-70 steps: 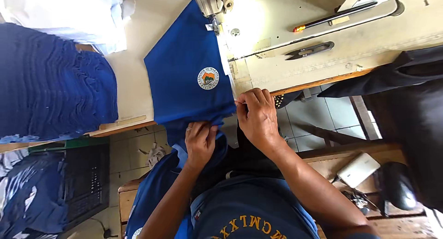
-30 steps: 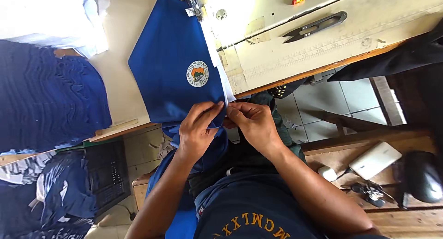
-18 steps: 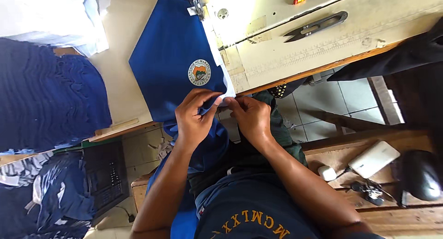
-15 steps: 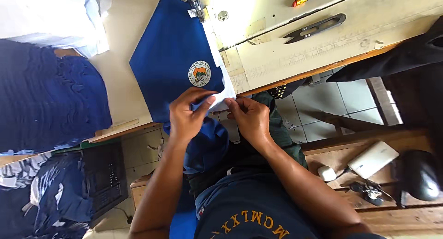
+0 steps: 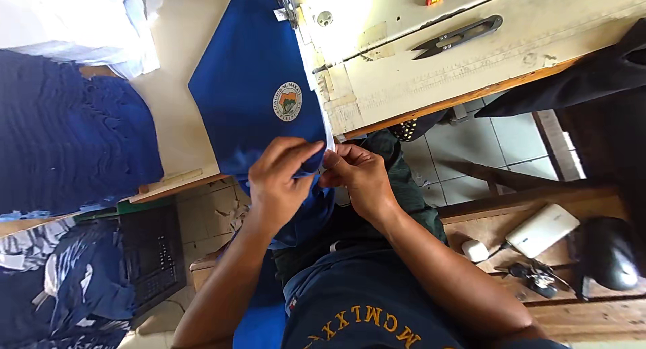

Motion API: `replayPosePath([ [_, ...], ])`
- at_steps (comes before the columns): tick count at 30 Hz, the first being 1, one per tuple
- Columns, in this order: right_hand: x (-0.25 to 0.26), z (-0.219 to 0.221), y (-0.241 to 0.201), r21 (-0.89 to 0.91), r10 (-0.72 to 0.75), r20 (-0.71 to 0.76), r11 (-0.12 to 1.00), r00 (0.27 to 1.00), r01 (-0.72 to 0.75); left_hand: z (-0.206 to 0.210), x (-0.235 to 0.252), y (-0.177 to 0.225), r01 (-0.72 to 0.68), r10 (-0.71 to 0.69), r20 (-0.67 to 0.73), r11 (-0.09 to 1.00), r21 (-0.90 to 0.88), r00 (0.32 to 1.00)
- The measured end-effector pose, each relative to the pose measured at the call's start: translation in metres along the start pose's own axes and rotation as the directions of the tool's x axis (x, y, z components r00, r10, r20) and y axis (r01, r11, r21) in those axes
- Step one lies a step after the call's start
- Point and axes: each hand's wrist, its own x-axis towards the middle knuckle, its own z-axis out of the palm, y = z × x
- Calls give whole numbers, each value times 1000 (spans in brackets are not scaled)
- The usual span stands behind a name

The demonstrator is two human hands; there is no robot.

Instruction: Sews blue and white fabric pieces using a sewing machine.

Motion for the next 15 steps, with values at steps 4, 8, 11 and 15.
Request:
replayPosePath([
  [4,0,-7,6,-109,-100,24,989,995,102,14,-8,-2,-51,51,2,996,72,999],
  [8,2,-11,7,-23,-70,-2,997,998,69,15,-9,-2,-57,56,6,995,84,998],
  [11,4,-10,5,48,-10,-7,999,1000,10,17,-9,-4,-42,41,6,997,64,999],
  [15,3,-13,3,47,63,3,997,998,-63,16,-9,-3,-39,38,10,996,82,999],
])
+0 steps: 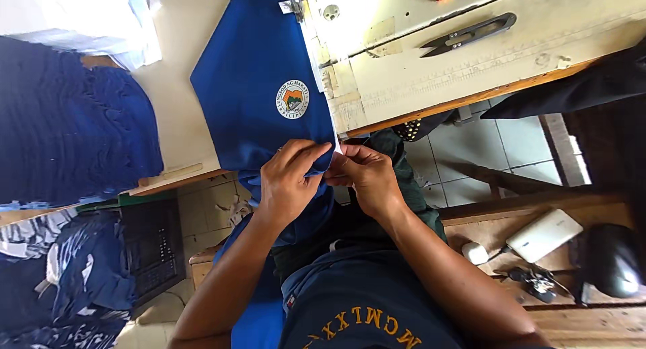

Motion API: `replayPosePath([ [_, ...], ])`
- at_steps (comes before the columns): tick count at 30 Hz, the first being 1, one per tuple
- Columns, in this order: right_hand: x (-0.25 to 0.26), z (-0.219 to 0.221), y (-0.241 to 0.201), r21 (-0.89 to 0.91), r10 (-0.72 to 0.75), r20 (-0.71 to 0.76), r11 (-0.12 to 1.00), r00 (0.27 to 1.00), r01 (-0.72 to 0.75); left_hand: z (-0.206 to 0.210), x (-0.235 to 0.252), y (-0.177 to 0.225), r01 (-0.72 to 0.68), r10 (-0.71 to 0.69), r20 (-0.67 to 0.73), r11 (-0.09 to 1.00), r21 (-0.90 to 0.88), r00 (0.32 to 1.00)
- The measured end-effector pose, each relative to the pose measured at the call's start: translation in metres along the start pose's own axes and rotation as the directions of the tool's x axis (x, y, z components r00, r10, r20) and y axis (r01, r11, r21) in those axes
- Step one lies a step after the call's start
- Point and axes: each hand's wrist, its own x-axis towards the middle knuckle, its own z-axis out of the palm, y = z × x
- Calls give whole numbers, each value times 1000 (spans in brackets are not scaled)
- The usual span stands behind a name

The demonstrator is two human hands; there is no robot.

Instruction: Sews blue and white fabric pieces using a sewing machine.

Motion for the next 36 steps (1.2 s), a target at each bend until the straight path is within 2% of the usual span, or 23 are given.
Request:
replayPosePath([
  [5,-4,0,-2,-7,-9,15,1000,1000,9,-4,0,2,-27,27,11,998,54,1000],
  [11,-8,1,-6,-116,-74,27,990,997,77,-5,0,4,-44,41,49,997,68,998],
  [23,-9,-1,-14,-205,-72,61,975,996,83,-4,-1,4,-75,71,52,994,74,996],
  [28,-7,-7,-16,-156,-80,139,982,987,102,-10,0,5,-96,87,115,993,74,990],
  [32,-5,-6,-16,-123,-49,126,990,991,65,-12,1,3,-40,43,159,999,-21,986],
  [36,-4,-7,-11,-169,-98,148,978,984,123,-13,3,-1,120,-95,129,973,-198,987],
])
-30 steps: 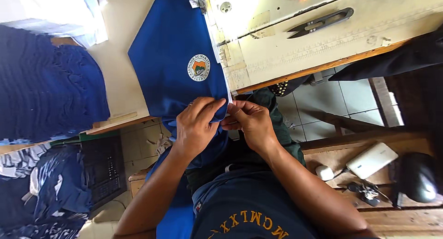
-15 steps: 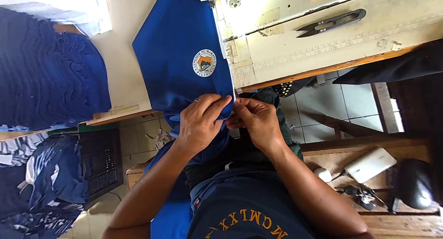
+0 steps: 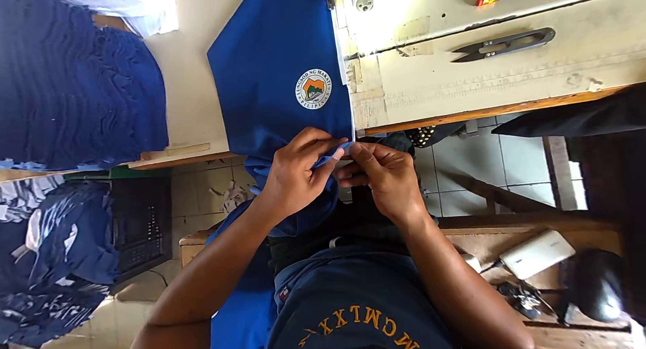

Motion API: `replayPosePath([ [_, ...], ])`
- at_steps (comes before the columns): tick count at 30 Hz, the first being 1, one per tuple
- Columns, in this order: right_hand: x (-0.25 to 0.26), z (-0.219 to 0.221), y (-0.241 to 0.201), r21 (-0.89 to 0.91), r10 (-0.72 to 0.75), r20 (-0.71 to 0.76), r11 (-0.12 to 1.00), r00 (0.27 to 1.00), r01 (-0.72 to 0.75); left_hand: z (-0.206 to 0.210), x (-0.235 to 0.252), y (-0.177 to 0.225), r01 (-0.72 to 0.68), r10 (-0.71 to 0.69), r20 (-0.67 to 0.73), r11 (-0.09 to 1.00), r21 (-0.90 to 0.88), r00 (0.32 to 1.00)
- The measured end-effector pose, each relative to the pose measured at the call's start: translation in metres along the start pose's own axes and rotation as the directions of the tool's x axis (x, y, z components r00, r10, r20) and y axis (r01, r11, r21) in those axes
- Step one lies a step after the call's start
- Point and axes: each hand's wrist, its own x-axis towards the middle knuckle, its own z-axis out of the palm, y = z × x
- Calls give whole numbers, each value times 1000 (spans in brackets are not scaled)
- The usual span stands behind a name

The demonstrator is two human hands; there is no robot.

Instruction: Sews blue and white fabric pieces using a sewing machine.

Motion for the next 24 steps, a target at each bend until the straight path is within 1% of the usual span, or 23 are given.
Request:
replayPosePath([
  [2,0,1,1,-56,-40,-14,998,999,40,-1,1,1,1,-1,-31,1000,-1,1000],
  [4,0,2,1,-92,-61,-29,994,998,58,2,0,0,-67,70,-37,995,72,997],
  [6,1,3,2,-116,-66,-40,991,997,61,4,-3,-2,-133,138,-23,981,142,990],
  [9,2,1,1,-128,-49,-37,991,998,44,3,-1,-2,-182,184,9,963,200,983],
  [11,2,-2,0,-221,-98,-12,971,995,93,0,1,-1,-207,206,27,954,219,978],
  [12,2,-5,-1,-341,-181,17,924,983,176,-1,2,-2,-218,217,30,949,229,976],
  [13,1,-7,-2,-513,-299,53,810,953,283,-1,3,-3,-229,229,29,944,235,973],
  [14,-1,-9,-4,-694,-423,96,620,901,365,-1,4,-4,-239,239,28,941,240,971],
  [15,0,-10,-7,-813,-527,158,409,835,413,-1,5,-4,-250,253,21,937,246,967],
  [16,3,-11,-10,-859,-589,242,239,771,453,0,6,-5,-261,266,14,933,250,964],
  [17,7,-13,-12,-860,-613,329,120,718,496,2,7,-4,-273,279,9,930,248,960],
  [18,13,-15,-11,-851,-616,398,30,680,525,3,8,-4,-282,289,11,927,248,957],
  [19,19,-17,-8,-836,-618,446,-30,647,548,4,8,-4,-286,289,25,926,244,957],
  [21,28,-23,-3,-806,-633,494,-76,596,588,-1,12,-5,-246,228,109,951,190,968],
  [23,31,-27,-2,-793,-642,504,-78,578,604,-21,25,-6,-109,99,193,993,43,976],
  [24,31,-27,-2,-791,-649,497,-64,577,608,-33,34,-9,-51,53,175,999,-16,983],
])
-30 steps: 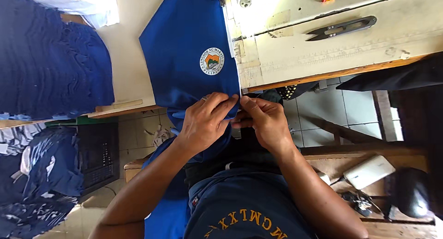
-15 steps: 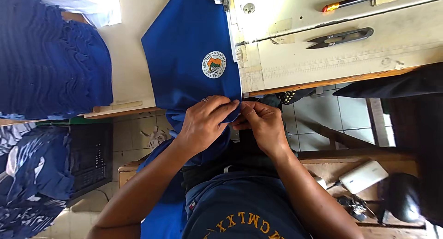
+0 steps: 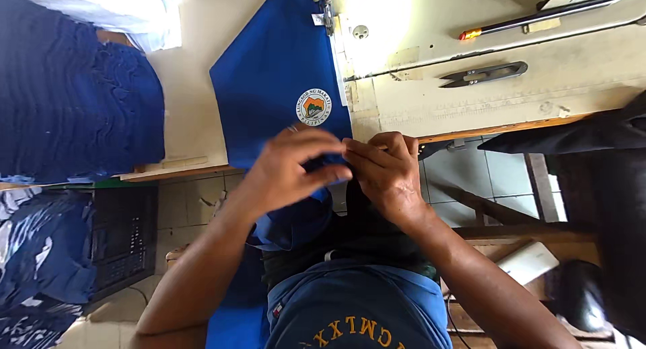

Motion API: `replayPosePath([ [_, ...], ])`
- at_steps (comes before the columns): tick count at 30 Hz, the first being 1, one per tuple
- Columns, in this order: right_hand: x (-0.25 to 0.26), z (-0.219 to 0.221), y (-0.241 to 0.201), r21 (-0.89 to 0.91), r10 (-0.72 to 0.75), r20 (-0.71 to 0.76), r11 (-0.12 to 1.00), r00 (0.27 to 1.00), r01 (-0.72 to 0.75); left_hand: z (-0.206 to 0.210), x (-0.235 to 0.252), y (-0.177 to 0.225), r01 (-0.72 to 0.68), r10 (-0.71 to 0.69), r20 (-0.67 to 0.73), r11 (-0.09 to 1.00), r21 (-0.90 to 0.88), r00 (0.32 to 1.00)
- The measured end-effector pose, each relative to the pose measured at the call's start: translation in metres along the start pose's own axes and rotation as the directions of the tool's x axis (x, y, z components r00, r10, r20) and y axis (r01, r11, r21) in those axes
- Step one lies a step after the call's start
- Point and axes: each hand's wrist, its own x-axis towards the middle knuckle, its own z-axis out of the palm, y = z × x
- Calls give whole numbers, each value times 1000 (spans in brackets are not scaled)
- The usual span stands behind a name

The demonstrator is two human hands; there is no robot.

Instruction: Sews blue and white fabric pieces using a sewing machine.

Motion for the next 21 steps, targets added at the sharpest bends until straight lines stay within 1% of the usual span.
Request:
replayPosePath([
  [1,0,0,-1,7,11,-8,1000,1000,-11,-8,9,-5,22,-25,-72,999,-37,997],
  [3,1,1,-4,4,41,-18,999,999,-41,-5,31,-17,42,-45,-239,999,-18,970],
  [4,2,1,-6,0,51,-19,999,999,-51,1,40,-23,53,-49,-261,999,9,964],
  [5,2,1,-6,-8,55,-18,998,998,-55,8,47,-29,47,-38,-253,998,32,967],
  [7,2,1,-7,-14,62,-7,998,998,-62,16,56,-35,39,-20,-178,994,102,984],
  [11,1,0,-8,-5,71,12,997,997,-71,16,64,-37,37,-26,-55,977,212,998],
  [16,2,-1,-7,11,77,22,997,997,-77,18,73,-38,-13,13,0,959,285,1000],
  [21,3,-2,-8,12,83,31,996,996,-83,23,73,-41,12,-8,-16,955,296,1000],
])
